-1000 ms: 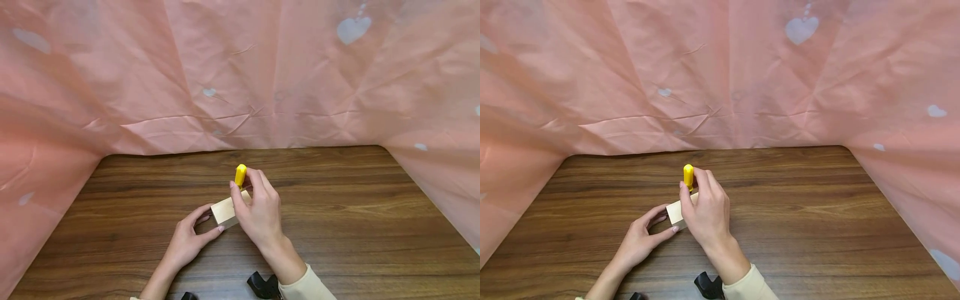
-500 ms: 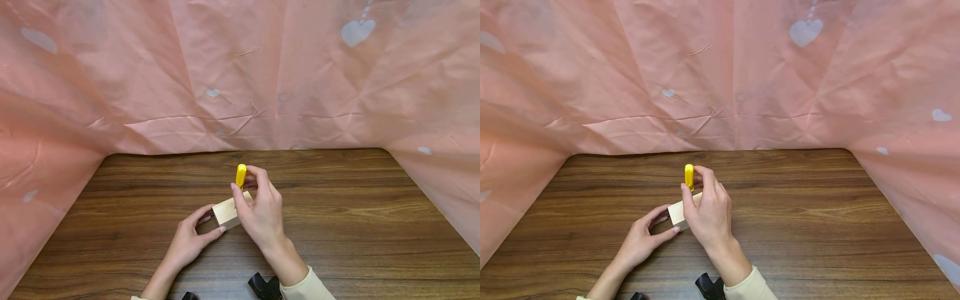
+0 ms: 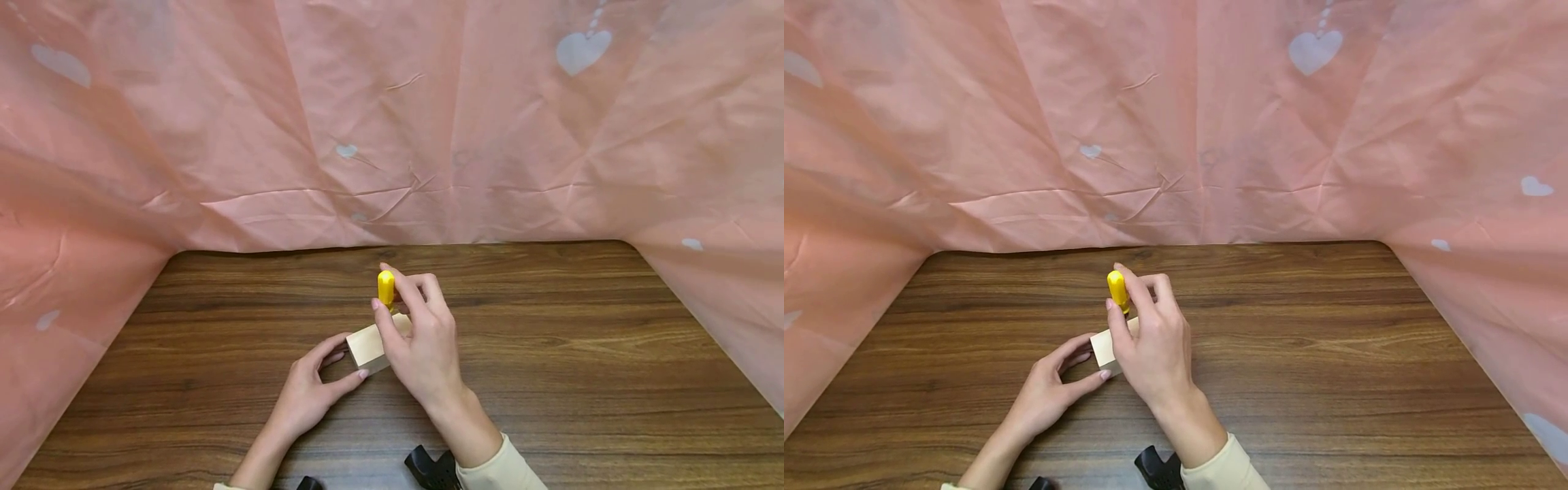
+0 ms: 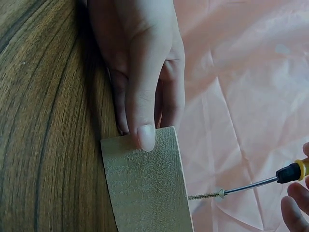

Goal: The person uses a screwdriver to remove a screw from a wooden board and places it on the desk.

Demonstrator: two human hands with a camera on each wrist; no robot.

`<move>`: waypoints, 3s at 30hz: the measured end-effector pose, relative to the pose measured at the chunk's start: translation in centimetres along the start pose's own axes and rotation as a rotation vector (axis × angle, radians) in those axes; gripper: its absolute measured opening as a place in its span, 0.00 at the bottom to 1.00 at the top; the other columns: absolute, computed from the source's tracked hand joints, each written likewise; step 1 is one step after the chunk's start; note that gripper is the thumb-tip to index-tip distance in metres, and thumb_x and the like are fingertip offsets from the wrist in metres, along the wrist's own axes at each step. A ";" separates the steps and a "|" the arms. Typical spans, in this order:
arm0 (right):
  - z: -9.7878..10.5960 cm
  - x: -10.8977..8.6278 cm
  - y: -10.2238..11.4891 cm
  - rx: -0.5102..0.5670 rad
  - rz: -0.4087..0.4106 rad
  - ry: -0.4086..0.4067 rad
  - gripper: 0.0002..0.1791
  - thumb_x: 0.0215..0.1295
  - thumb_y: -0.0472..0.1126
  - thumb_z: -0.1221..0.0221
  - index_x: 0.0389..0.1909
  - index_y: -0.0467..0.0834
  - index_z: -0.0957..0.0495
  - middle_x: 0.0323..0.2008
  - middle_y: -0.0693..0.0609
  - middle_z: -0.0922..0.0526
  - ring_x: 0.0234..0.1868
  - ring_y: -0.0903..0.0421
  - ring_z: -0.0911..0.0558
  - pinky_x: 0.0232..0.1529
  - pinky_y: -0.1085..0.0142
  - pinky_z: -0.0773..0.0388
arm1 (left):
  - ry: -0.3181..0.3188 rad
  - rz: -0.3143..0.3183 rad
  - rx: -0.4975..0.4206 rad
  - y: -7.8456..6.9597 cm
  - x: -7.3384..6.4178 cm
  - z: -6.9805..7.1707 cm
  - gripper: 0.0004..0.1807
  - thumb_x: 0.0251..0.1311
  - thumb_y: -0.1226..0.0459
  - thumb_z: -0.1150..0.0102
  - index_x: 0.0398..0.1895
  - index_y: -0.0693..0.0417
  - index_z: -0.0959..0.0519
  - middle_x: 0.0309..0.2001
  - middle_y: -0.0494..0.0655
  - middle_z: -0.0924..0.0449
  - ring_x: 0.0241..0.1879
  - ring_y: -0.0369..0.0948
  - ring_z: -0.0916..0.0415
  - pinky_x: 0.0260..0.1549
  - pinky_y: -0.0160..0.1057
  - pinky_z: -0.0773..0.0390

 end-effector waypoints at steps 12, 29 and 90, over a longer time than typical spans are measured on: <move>0.2 0.1 0.1 -0.003 -0.049 -0.023 0.18 0.65 0.33 0.28 0.53 0.38 0.21 0.41 0.46 0.13 0.41 0.54 0.11 0.46 0.61 0.09 | -0.005 0.009 0.004 0.1 0.0 0.0 0.35 0.57 0.56 0.17 0.69 0.44 0.18 0.67 0.48 0.16 0.65 0.49 0.16 0.69 0.56 0.20; 0.2 0.1 -0.2 -0.015 -0.018 -0.048 0.20 0.66 0.34 0.28 0.57 0.37 0.21 0.38 0.47 0.12 0.39 0.54 0.12 0.44 0.62 0.11 | -0.003 -0.010 0.016 -0.2 0.0 0.0 0.34 0.59 0.54 0.18 0.68 0.46 0.18 0.66 0.50 0.15 0.64 0.49 0.16 0.67 0.57 0.19; 11.6 -3.1 -11.9 -0.471 -0.608 0.442 0.11 0.63 0.42 0.28 0.31 0.42 0.20 0.24 0.53 0.14 0.28 0.56 0.20 0.30 0.64 0.28 | 0.003 -0.023 0.017 -0.1 0.2 0.5 0.34 0.59 0.55 0.18 0.69 0.44 0.19 0.65 0.48 0.14 0.65 0.49 0.16 0.69 0.57 0.20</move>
Point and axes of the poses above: each hand's wrist, its own x-axis towards the middle knuckle, its own z-axis out of the back of the hand, y = z × x, the point moved 3 cm from there along x, towards the middle knuckle
